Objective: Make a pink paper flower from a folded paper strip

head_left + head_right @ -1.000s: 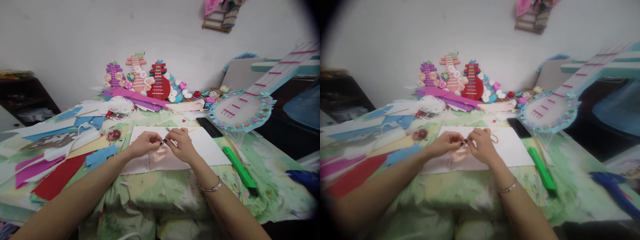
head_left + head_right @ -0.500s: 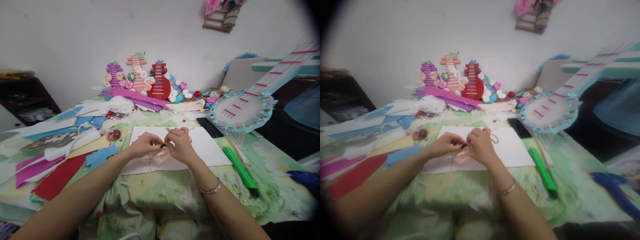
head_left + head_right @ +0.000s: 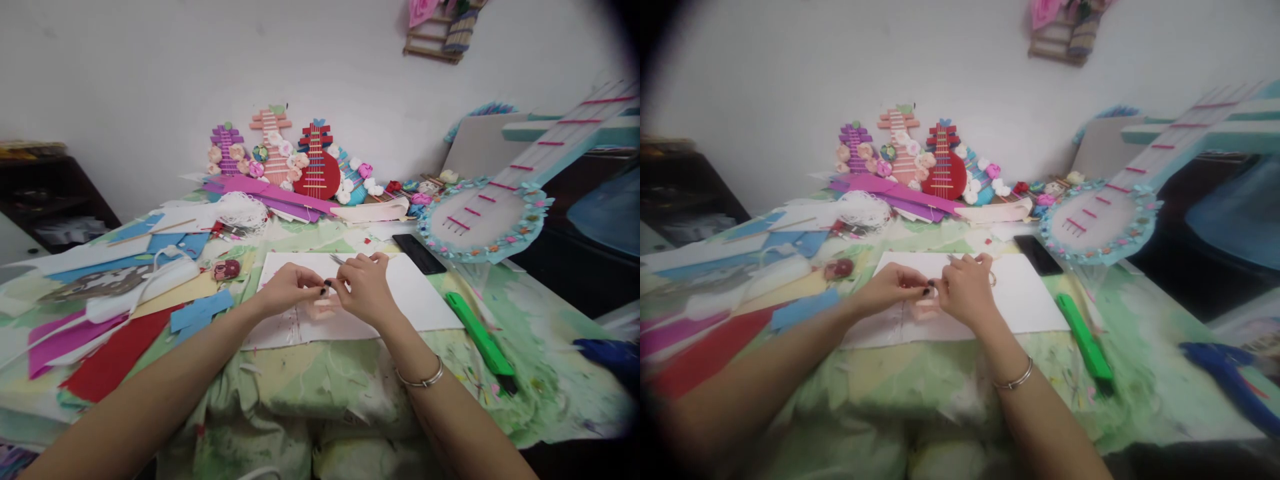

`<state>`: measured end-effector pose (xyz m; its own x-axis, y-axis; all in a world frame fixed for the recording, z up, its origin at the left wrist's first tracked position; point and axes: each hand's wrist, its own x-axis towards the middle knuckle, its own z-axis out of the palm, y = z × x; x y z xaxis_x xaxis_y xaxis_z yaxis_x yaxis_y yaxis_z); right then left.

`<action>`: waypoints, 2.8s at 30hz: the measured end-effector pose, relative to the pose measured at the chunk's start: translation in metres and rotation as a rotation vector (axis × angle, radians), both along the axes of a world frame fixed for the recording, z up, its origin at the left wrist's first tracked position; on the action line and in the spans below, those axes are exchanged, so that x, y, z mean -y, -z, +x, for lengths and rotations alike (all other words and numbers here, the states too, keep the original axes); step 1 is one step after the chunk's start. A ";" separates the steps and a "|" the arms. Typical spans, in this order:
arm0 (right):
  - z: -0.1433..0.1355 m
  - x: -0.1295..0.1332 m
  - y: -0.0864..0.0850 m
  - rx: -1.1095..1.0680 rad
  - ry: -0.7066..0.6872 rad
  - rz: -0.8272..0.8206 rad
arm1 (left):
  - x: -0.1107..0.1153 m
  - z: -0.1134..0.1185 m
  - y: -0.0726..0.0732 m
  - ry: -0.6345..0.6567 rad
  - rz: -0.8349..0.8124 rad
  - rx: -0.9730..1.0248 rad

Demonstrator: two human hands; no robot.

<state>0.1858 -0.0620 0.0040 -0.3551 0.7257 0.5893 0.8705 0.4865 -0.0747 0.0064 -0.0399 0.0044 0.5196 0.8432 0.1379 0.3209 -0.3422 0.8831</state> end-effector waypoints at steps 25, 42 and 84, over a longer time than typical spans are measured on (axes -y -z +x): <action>-0.006 0.007 -0.004 0.091 -0.127 0.220 | -0.004 -0.007 0.001 0.053 -0.244 0.119; -0.006 0.004 -0.002 0.116 -0.023 0.135 | -0.004 -0.005 0.004 0.140 -0.148 0.074; 0.000 -0.009 0.007 -0.714 -0.180 -0.219 | -0.011 -0.004 0.008 -0.162 -0.313 0.447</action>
<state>0.1855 -0.0525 -0.0033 -0.0662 0.8195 0.5692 0.4842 0.5252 -0.6998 0.0028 -0.0291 -0.0034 0.3285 0.9434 0.0459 -0.0811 -0.0202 0.9965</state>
